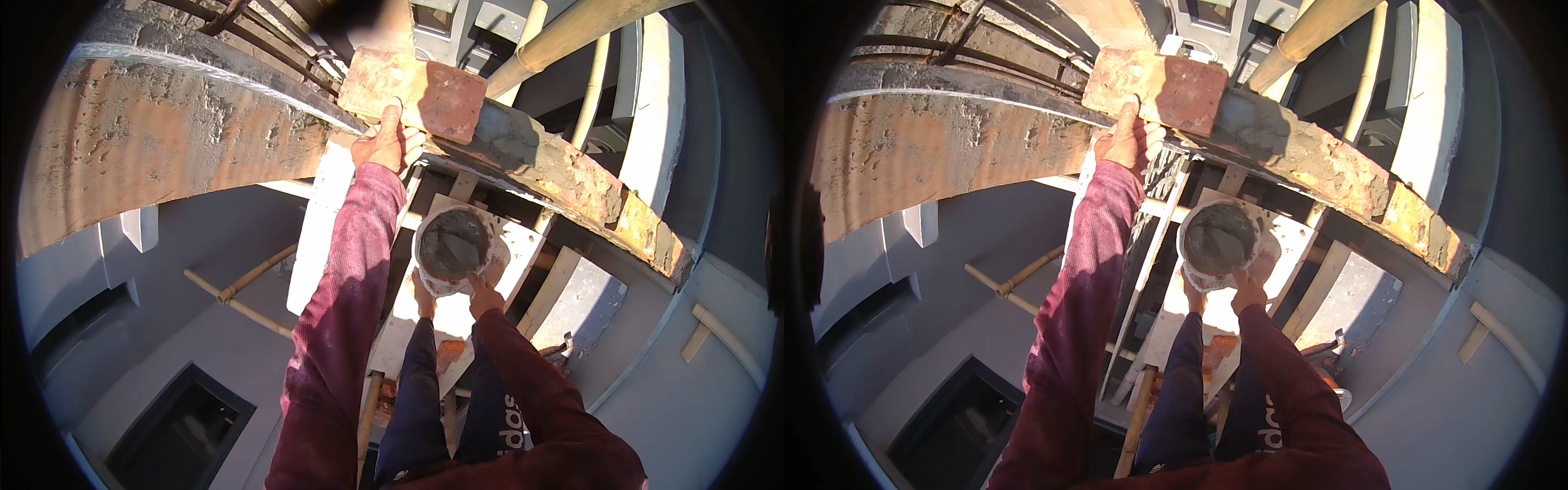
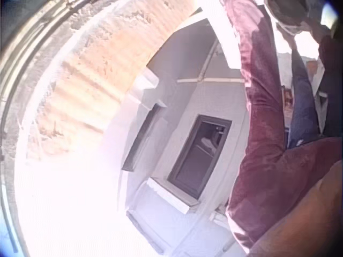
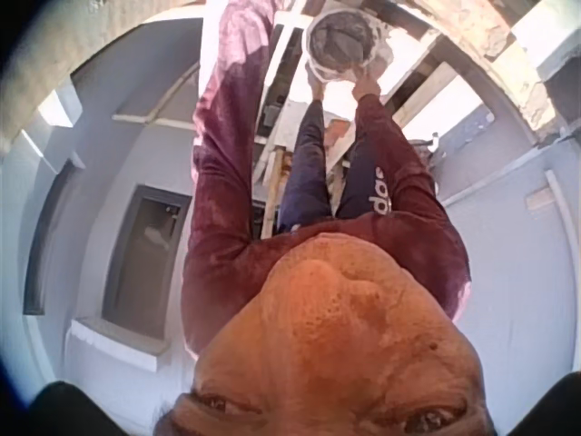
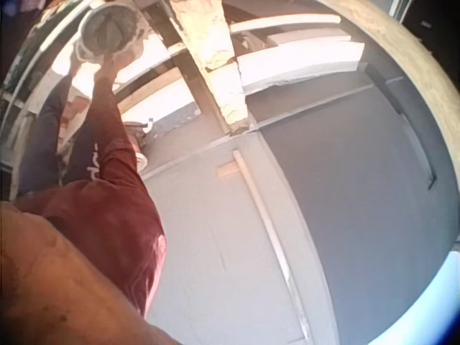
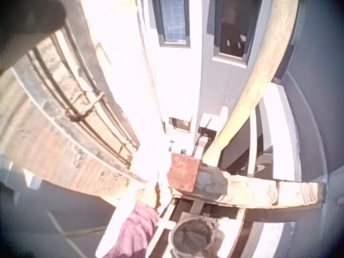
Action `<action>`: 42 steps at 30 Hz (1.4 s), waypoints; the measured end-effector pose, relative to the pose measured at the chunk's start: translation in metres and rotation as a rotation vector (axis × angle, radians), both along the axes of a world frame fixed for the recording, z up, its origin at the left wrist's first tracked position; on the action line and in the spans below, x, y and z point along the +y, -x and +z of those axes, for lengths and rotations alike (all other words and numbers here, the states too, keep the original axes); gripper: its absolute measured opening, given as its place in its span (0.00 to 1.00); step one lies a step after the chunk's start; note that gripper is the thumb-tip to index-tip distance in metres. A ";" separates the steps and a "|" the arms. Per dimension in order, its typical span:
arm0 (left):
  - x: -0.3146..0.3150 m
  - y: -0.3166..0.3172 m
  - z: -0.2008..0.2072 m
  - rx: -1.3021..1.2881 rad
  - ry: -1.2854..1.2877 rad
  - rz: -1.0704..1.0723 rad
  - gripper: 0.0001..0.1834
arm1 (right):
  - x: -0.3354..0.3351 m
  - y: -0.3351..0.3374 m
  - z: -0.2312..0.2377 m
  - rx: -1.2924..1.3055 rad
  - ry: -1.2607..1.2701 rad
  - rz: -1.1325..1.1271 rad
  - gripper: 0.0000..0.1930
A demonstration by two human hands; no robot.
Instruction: The person scoops mortar from a bucket using a trowel and applies it to a brick wall under construction. They then place a brick onto the mortar, press it into position, and tap it to align it with the existing structure.
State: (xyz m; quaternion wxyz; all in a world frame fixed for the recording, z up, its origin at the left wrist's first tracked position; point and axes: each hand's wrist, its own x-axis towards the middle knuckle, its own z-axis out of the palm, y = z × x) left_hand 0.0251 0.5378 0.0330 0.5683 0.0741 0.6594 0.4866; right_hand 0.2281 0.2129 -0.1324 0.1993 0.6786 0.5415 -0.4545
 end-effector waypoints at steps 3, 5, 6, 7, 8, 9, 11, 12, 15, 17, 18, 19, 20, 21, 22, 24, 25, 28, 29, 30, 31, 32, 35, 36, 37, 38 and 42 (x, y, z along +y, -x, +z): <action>0.007 -0.004 -0.013 -0.060 -0.070 -0.007 0.20 | -0.025 -0.055 0.027 -0.018 -0.150 0.210 0.32; 0.000 0.002 -0.010 -0.044 -0.007 0.027 0.21 | 0.005 -0.057 0.104 0.001 -0.038 0.148 0.21; 0.002 -0.001 -0.004 -0.080 0.002 0.047 0.20 | 0.006 -0.069 0.124 -0.032 -0.037 0.110 0.20; 0.002 -0.007 -0.003 -0.124 0.017 0.064 0.19 | -0.002 -0.086 0.140 -0.071 -0.032 0.069 0.20; 0.002 -0.012 -0.003 -0.167 0.032 0.081 0.19 | -0.013 -0.105 0.150 -0.019 -0.218 -0.023 0.18; -0.002 -0.014 -0.003 -0.170 0.007 0.055 0.18 | 0.000 -0.106 0.190 0.009 -0.273 -0.100 0.17; -0.010 -0.017 0.001 -0.155 -0.043 0.000 0.17 | 0.029 -0.107 0.248 -0.013 -0.390 -0.088 0.19; -0.011 -0.019 -0.001 -0.170 -0.027 0.007 0.16 | 0.050 -0.106 0.269 0.010 -0.469 -0.065 0.21; -0.013 -0.026 -0.022 -0.149 -0.029 0.099 0.17 | 0.135 -0.078 0.306 0.141 -0.729 0.029 0.22; -0.012 -0.035 -0.020 -0.127 -0.053 0.162 0.17 | 0.185 -0.062 0.294 0.210 -0.900 0.111 0.23; -0.011 -0.043 -0.017 -0.115 -0.075 0.171 0.17 | 0.213 -0.054 0.292 0.274 -0.971 0.179 0.23; -0.010 -0.046 -0.013 -0.096 -0.100 0.182 0.17 | 0.232 -0.046 0.292 0.276 -0.959 0.212 0.25; -0.011 -0.044 -0.014 -0.089 -0.099 0.181 0.16 | 0.249 -0.032 0.293 0.287 -0.871 0.218 0.26; -0.010 -0.043 -0.012 -0.088 -0.099 0.179 0.16 | 0.258 -0.031 0.278 0.298 -0.957 0.299 0.27; -0.010 -0.042 -0.012 -0.084 -0.096 0.179 0.16 | 0.268 -0.023 0.271 0.308 -1.044 0.378 0.29; -0.010 -0.041 -0.011 -0.057 -0.079 0.183 0.16 | 0.278 -0.009 0.259 0.339 -1.053 0.386 0.30; -0.009 -0.042 -0.009 -0.049 -0.074 0.179 0.15 | 0.283 -0.007 0.248 0.340 -1.028 0.389 0.31; -0.012 -0.042 -0.008 -0.051 -0.078 0.188 0.15 | 0.282 -0.002 0.243 0.360 -1.000 0.357 0.31; -0.012 -0.042 -0.009 -0.054 -0.086 0.186 0.15 | 0.281 0.000 0.244 0.368 -1.000 0.339 0.32; -0.012 -0.043 -0.010 -0.065 -0.100 0.183 0.15 | 0.280 0.000 0.246 0.327 -0.953 0.352 0.32; -0.012 -0.041 -0.012 -0.077 -0.115 0.178 0.15 | 0.279 0.000 0.247 0.286 -0.906 0.363 0.32; -0.012 -0.040 -0.013 -0.089 -0.130 0.173 0.16 | 0.278 0.000 0.248 0.245 -0.860 0.374 0.32; -0.010 -0.036 -0.021 -0.071 -0.092 0.132 0.16 | 0.275 0.000 0.251 0.308 -0.898 0.302 0.32; -0.010 -0.035 -0.020 -0.102 -0.101 0.137 0.16 | 0.273 -0.001 0.249 0.346 -0.929 0.296 0.32; -0.010 -0.035 -0.020 -0.100 -0.093 0.136 0.16 | 0.275 -0.004 0.250 0.341 -0.919 0.309 0.31; -0.010 -0.036 -0.019 -0.098 -0.086 0.136 0.16 | 0.279 -0.007 0.251 0.337 -0.910 0.322 0.31; -0.006 -0.033 -0.010 -0.085 -0.016 0.120 0.19 | 0.279 -0.006 0.276 0.409 -0.960 0.279 0.29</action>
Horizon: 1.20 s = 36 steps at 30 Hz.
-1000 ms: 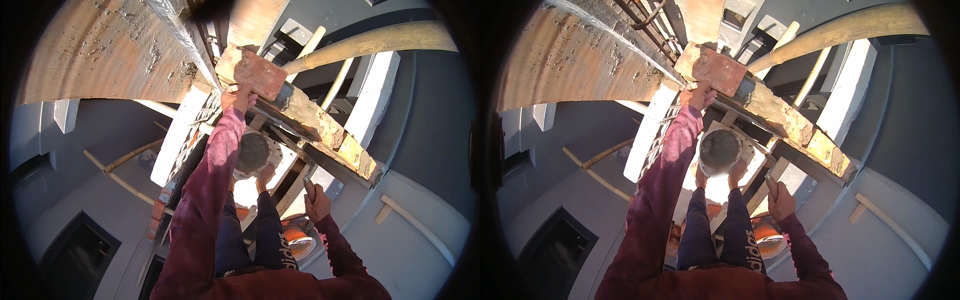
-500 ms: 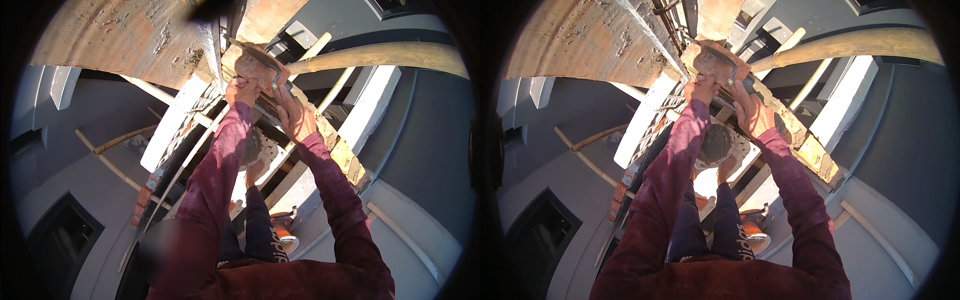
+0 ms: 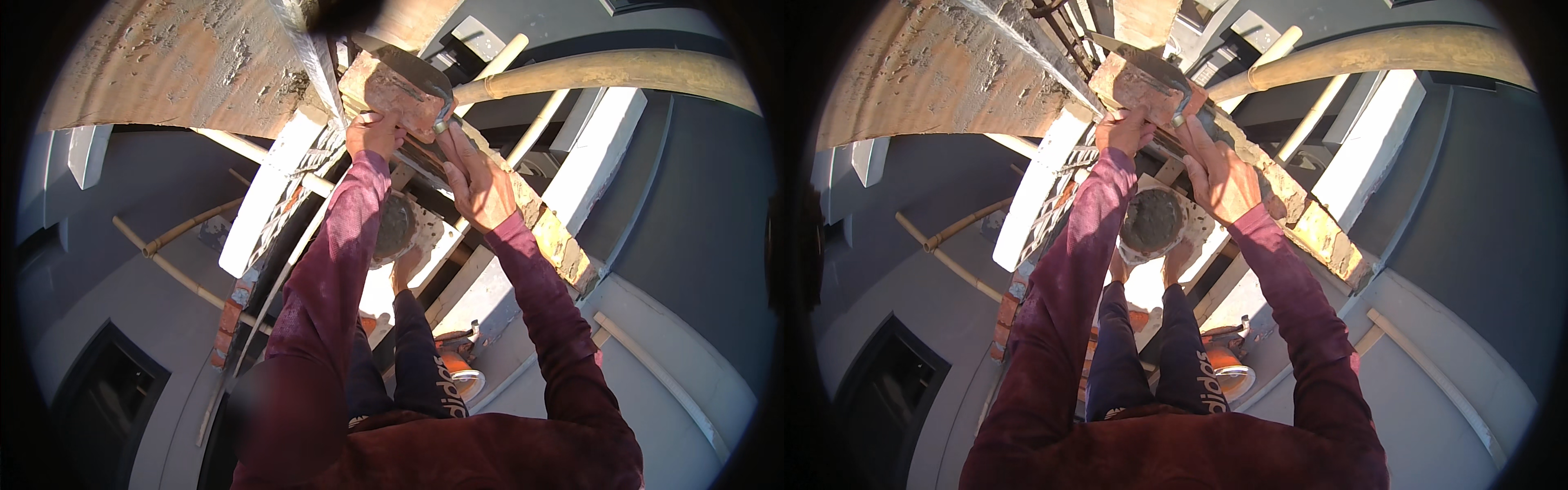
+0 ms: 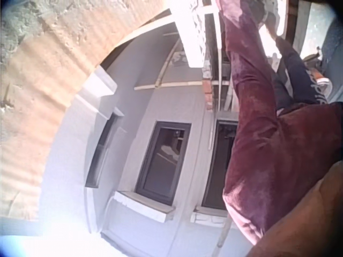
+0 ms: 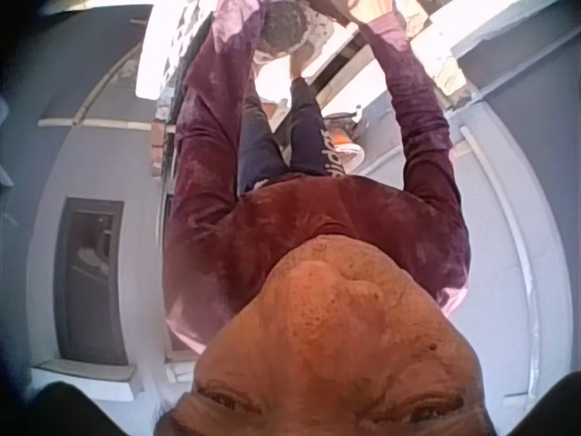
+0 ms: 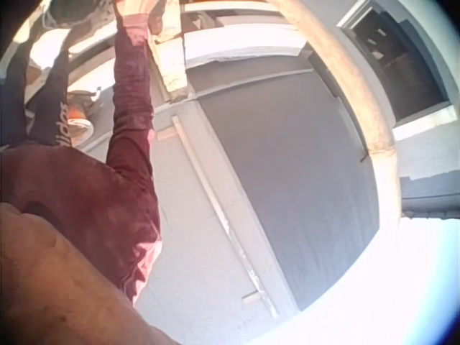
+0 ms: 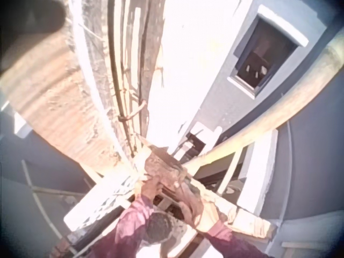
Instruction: The person scoops mortar from a bucket using a trowel and applies it to a brick wall under construction. They then place a brick onto the mortar, press it into position, and tap it to align it with the existing structure.
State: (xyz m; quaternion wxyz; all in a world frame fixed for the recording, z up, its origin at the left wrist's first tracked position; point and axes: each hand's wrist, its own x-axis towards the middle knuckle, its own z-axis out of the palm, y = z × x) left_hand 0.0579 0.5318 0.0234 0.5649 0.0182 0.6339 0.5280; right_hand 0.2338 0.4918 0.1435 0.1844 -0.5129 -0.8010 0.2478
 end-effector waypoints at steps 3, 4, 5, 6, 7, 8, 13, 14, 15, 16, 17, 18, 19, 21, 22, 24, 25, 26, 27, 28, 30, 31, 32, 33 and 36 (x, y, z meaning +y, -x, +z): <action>0.004 0.002 -0.001 0.036 0.021 -0.010 0.20 | -0.001 -0.002 -0.002 -0.043 0.000 -0.007 0.30; 0.007 0.002 -0.003 0.053 0.017 -0.015 0.21 | 0.001 -0.002 -0.010 -0.089 0.011 -0.002 0.30; 0.007 0.000 -0.005 0.042 0.008 -0.017 0.21 | 0.003 -0.003 -0.014 -0.134 0.022 0.002 0.30; 0.006 0.000 -0.004 0.040 0.007 -0.020 0.21 | 0.006 -0.002 -0.012 -0.207 0.052 0.028 0.31; 0.004 0.001 -0.004 0.036 0.006 -0.023 0.22 | 0.008 0.000 -0.011 -0.163 0.035 0.024 0.31; 0.005 0.001 -0.004 0.041 0.015 -0.007 0.23 | 0.010 0.001 -0.010 -0.119 0.018 0.019 0.31; 0.005 -0.001 -0.003 0.058 0.023 0.014 0.22 | 0.012 -0.001 -0.012 -0.134 0.025 0.031 0.31; 0.006 -0.003 0.001 0.051 0.025 0.020 0.22 | 0.010 -0.007 -0.021 -0.043 -0.040 0.027 0.31; 0.005 -0.001 -0.001 0.048 0.022 0.008 0.22 | 0.008 -0.006 -0.019 -0.086 -0.014 0.032 0.31; 0.006 0.003 -0.004 0.045 0.018 -0.003 0.22 | 0.007 -0.003 -0.016 -0.128 0.012 0.037 0.31; 0.005 0.004 -0.006 0.041 0.014 -0.015 0.22 | 0.006 -0.001 -0.013 -0.170 0.038 0.042 0.31; 0.004 0.004 -0.001 0.060 0.028 -0.001 0.22 | 0.008 -0.001 -0.012 -0.101 0.025 0.026 0.31; 0.003 0.003 -0.001 0.050 0.011 -0.012 0.23 | 0.009 -0.002 -0.011 -0.105 0.027 0.027 0.31; 0.001 0.003 -0.002 0.034 -0.023 -0.028 0.24 | 0.013 -0.005 -0.010 -0.108 0.033 0.036 0.31; -0.005 0.002 -0.004 0.059 -0.011 -0.006 0.24 | 0.016 -0.002 -0.003 -0.081 0.023 0.039 0.31; -0.022 -0.002 0.001 0.393 -0.070 -0.160 0.25 | 0.017 0.000 0.009 -0.033 -0.050 0.053 0.30; -0.033 -0.002 0.010 0.561 -0.100 -0.234 0.25 | 0.014 0.001 0.013 -0.003 -0.111 0.069 0.30; -0.043 0.000 0.035 0.722 -0.063 -0.497 0.31 | 0.010 0.003 0.024 0.058 -0.044 0.052 0.28; -0.051 0.001 0.032 0.824 -0.130 -0.587 0.34 | 0.007 0.009 0.035 0.125 0.028 0.040 0.26; -0.059 0.002 0.029 0.923 -0.198 -0.678 0.37 | 0.004 0.011 0.035 0.026 0.012 0.008 0.25; -0.066 0.001 0.029 1.102 -0.241 -0.896 0.43 | 0.002 0.008 0.013 0.011 -0.103 0.010 0.25; -0.067 0.000 0.030 1.101 -0.236 -0.939 0.44 | 0.001 0.007 0.005 0.001 -0.166 0.011 0.25; -0.067 0.001 0.030 1.100 -0.230 -0.982 0.44 | -0.001 0.006 0.001 0.009 -0.049 -0.026 0.26; -0.069 0.001 0.029 1.098 -0.226 -1.030 0.45 | 0.000 0.005 -0.004 -0.007 -0.063 0.008 0.26; -0.072 0.004 0.021 1.151 -0.261 -1.015 0.47 | 0.006 0.002 -0.021 -0.041 -0.164 0.058 0.25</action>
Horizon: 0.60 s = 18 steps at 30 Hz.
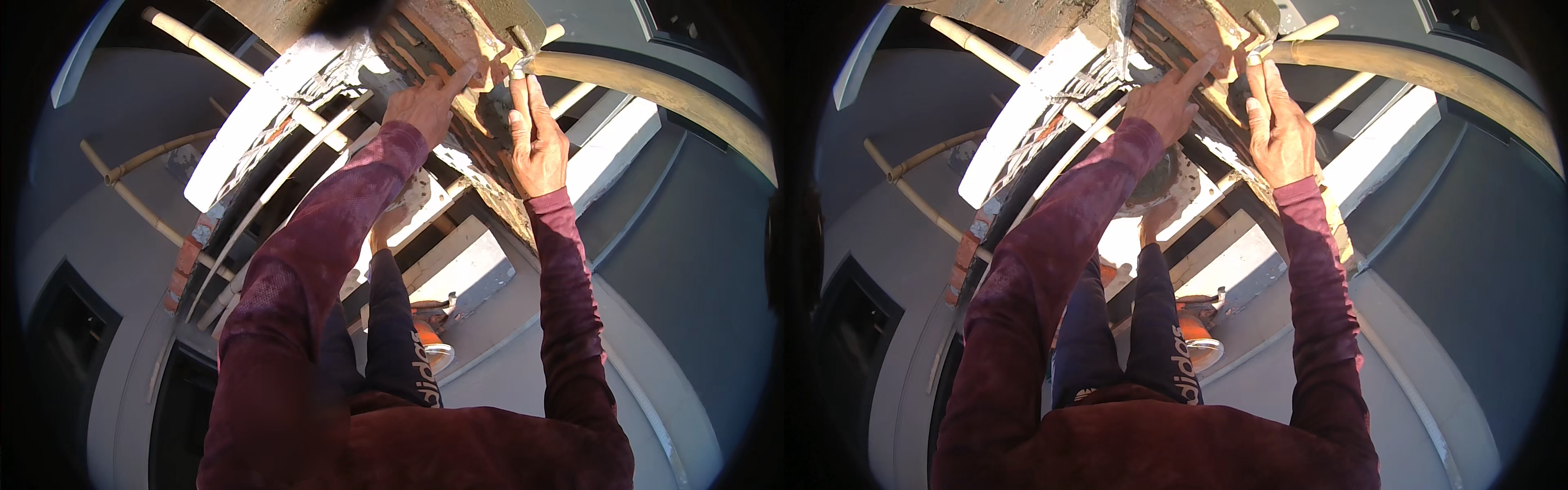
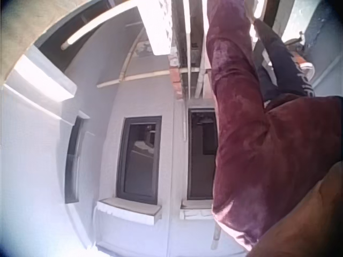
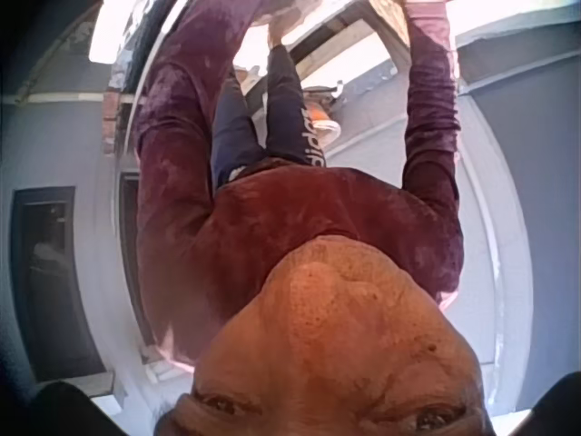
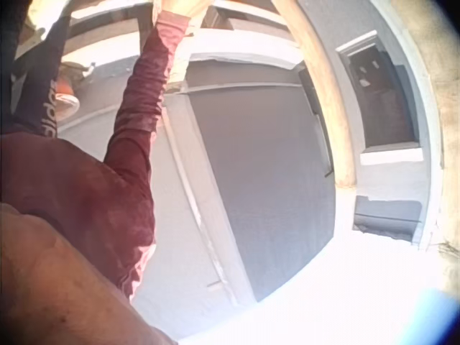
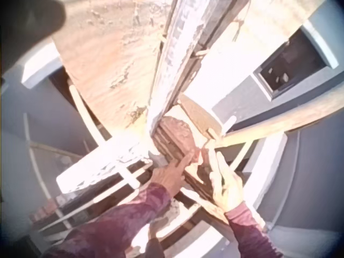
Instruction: The person scoops mortar from a bucket using a trowel and applies it to a brick wall under construction. They then place a brick onto the mortar, press it into position, and tap it to align it with the existing structure.
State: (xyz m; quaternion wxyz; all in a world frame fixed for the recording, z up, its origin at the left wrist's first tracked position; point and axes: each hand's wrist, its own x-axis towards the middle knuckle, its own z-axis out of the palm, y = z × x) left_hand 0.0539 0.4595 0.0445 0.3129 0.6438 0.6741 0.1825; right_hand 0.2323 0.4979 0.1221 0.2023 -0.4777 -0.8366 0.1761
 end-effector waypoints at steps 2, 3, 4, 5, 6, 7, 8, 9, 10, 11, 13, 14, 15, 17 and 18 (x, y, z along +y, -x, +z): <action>0.001 0.002 -0.002 0.025 0.003 -0.013 0.51 | 0.000 0.003 0.003 -0.061 0.126 -0.024 0.26; 0.003 0.003 -0.003 0.057 0.037 -0.038 0.50 | 0.000 0.004 0.007 -0.090 0.184 -0.041 0.26; 0.005 0.005 -0.004 0.090 0.071 -0.065 0.50 | 0.002 0.001 0.006 -0.074 0.166 -0.062 0.26; 0.006 0.007 -0.004 0.124 0.105 -0.092 0.51 | 0.000 0.001 0.004 -0.021 0.103 -0.039 0.26; 0.008 0.008 -0.005 0.151 0.099 -0.097 0.51 | -0.002 0.001 0.003 0.032 0.037 -0.017 0.26; 0.009 0.009 -0.005 0.160 0.094 -0.107 0.52 | -0.004 0.001 0.002 0.086 -0.027 0.005 0.26; 0.010 0.011 -0.006 0.169 0.090 -0.117 0.52 | -0.007 0.002 0.004 0.084 0.027 -0.032 0.26; 0.011 0.013 -0.007 0.177 0.086 -0.129 0.52 | -0.009 0.006 0.011 0.035 0.117 -0.052 0.25; 0.011 0.014 -0.007 0.198 0.052 -0.134 0.53 | -0.008 0.004 0.008 -0.028 0.152 -0.058 0.26; 0.010 0.014 -0.007 0.206 0.051 -0.144 0.53 | -0.006 0.000 0.001 -0.018 0.124 -0.026 0.25; 0.011 0.015 -0.003 0.226 0.046 -0.167 0.54 | -0.004 -0.004 -0.003 -0.020 0.098 -0.023 0.25; 0.014 0.013 0.000 0.269 0.066 -0.171 0.54 | -0.005 -0.007 -0.002 -0.032 0.103 -0.051 0.25; 0.012 0.014 -0.003 0.259 0.044 -0.162 0.54 | -0.008 -0.007 0.001 -0.041 0.112 -0.076 0.24; 0.008 0.015 -0.008 0.238 -0.001 -0.145 0.54 | -0.006 -0.008 0.000 -0.045 0.067 0.020 0.25; 0.011 0.014 -0.007 0.245 0.012 -0.152 0.54 | -0.010 -0.010 0.000 -0.029 0.083 -0.007 0.25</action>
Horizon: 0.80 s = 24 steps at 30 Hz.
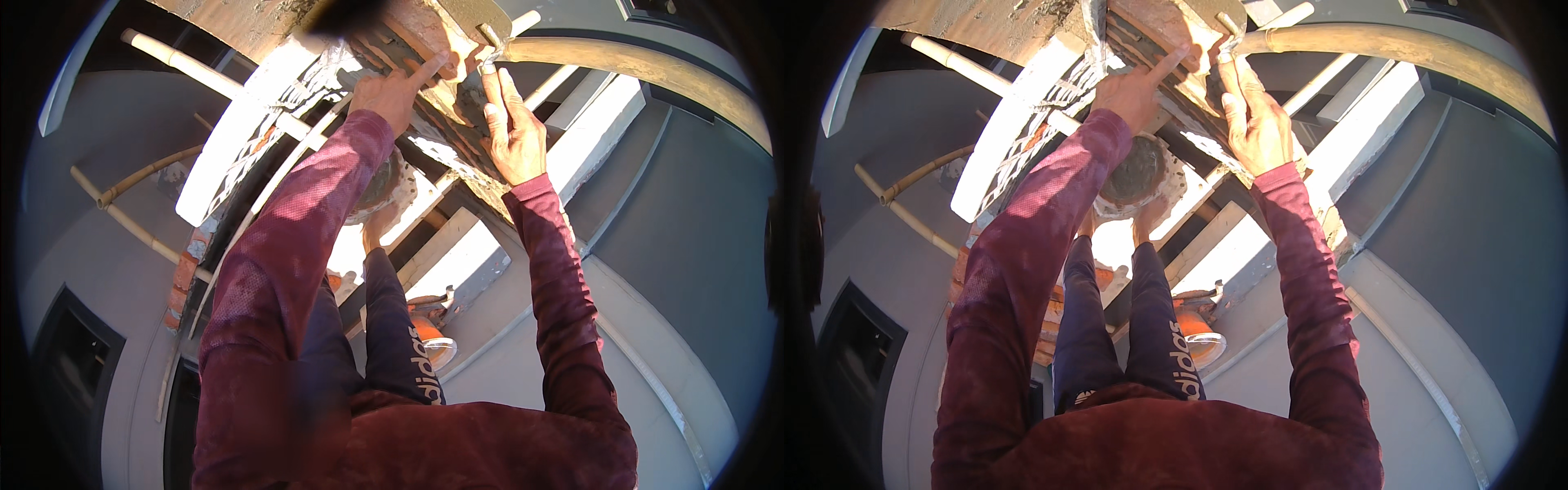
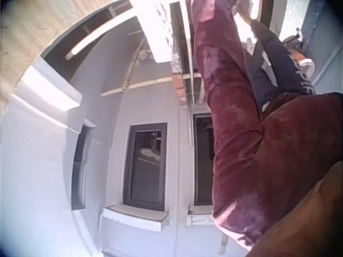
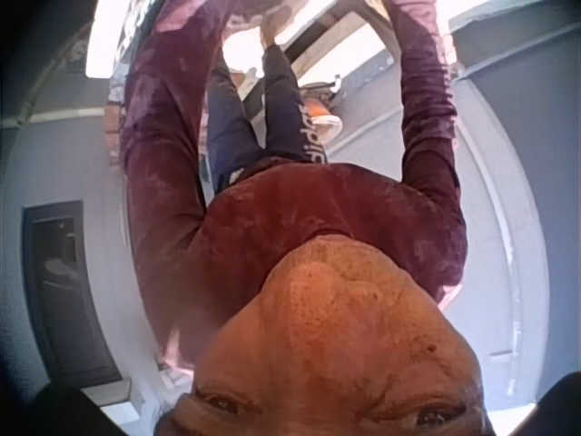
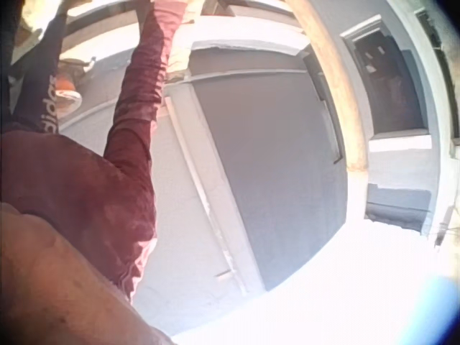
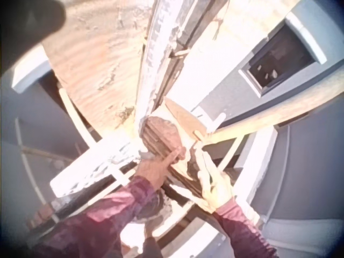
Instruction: The person scoops mortar from a bucket using a trowel and applies it to a brick wall under construction. They then place a brick onto the mortar, press it into position, and tap it to align it with the existing structure.
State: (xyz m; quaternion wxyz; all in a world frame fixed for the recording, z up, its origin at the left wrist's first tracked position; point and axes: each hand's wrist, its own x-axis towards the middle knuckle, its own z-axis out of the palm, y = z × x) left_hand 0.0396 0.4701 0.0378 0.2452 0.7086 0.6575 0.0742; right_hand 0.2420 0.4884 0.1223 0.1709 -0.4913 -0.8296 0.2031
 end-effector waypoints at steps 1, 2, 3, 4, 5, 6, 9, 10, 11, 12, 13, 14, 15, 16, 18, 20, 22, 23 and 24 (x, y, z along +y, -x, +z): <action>0.002 -0.001 0.001 0.008 0.013 -0.007 0.54 | -0.003 -0.001 0.002 0.015 0.015 -0.029 0.26; 0.003 -0.003 0.002 0.015 0.026 -0.014 0.54 | 0.000 -0.003 0.003 -0.014 0.034 -0.042 0.26; 0.002 -0.002 0.005 0.016 0.052 -0.004 0.54 | 0.003 -0.003 0.005 -0.033 0.054 -0.055 0.26; 0.001 -0.001 0.008 0.016 0.077 0.005 0.54 | 0.005 -0.002 0.006 -0.051 0.074 -0.069 0.26; 0.001 0.000 0.011 0.018 0.101 0.014 0.54 | 0.004 -0.002 0.003 -0.057 0.080 -0.059 0.26; 0.000 0.001 0.006 0.045 0.044 0.007 0.50 | 0.003 -0.002 0.002 -0.069 0.079 -0.047 0.26; -0.002 0.000 0.004 0.036 0.007 0.017 0.50 | 0.002 0.000 0.006 -0.085 0.101 -0.047 0.25; -0.001 -0.002 0.005 0.072 0.057 0.001 0.50 | -0.002 -0.002 0.004 -0.091 0.111 -0.048 0.25; -0.001 0.000 0.007 0.040 0.054 0.005 0.50 | -0.004 -0.004 0.002 -0.096 0.121 -0.050 0.24; -0.002 0.002 0.013 0.007 0.059 0.006 0.50 | -0.008 -0.004 0.004 -0.085 0.136 -0.081 0.24; -0.004 0.002 0.020 -0.026 0.063 0.005 0.49 | -0.010 -0.004 0.006 -0.073 0.148 -0.112 0.24; -0.009 -0.001 0.028 -0.026 0.200 -0.010 0.47 | -0.016 -0.007 0.013 -0.037 0.209 -0.170 0.24; -0.027 0.004 0.019 -0.081 0.156 -0.013 0.46 | -0.023 -0.004 0.022 0.016 0.268 -0.223 0.25; -0.048 0.008 0.005 -0.143 0.115 -0.018 0.45 | -0.039 -0.006 0.030 0.197 0.245 -0.220 0.27; -0.102 0.020 -0.002 -0.204 0.319 -0.039 0.38 | -0.092 -0.018 0.029 0.376 0.284 -0.294 0.27; -0.176 0.033 -0.009 -0.214 0.498 -0.111 0.36 | -0.151 -0.035 0.033 0.452 0.484 -0.398 0.25; -0.265 0.050 -0.023 -0.167 0.731 -0.229 0.39 | -0.191 -0.037 0.037 0.371 0.764 -0.521 0.18; -0.302 0.051 -0.019 -0.128 0.953 -0.235 0.43 | -0.209 -0.039 0.029 0.316 0.789 -0.575 0.18; -0.346 0.059 -0.019 -0.131 1.070 -0.253 0.47 | -0.226 -0.039 0.013 0.267 0.817 -0.616 0.18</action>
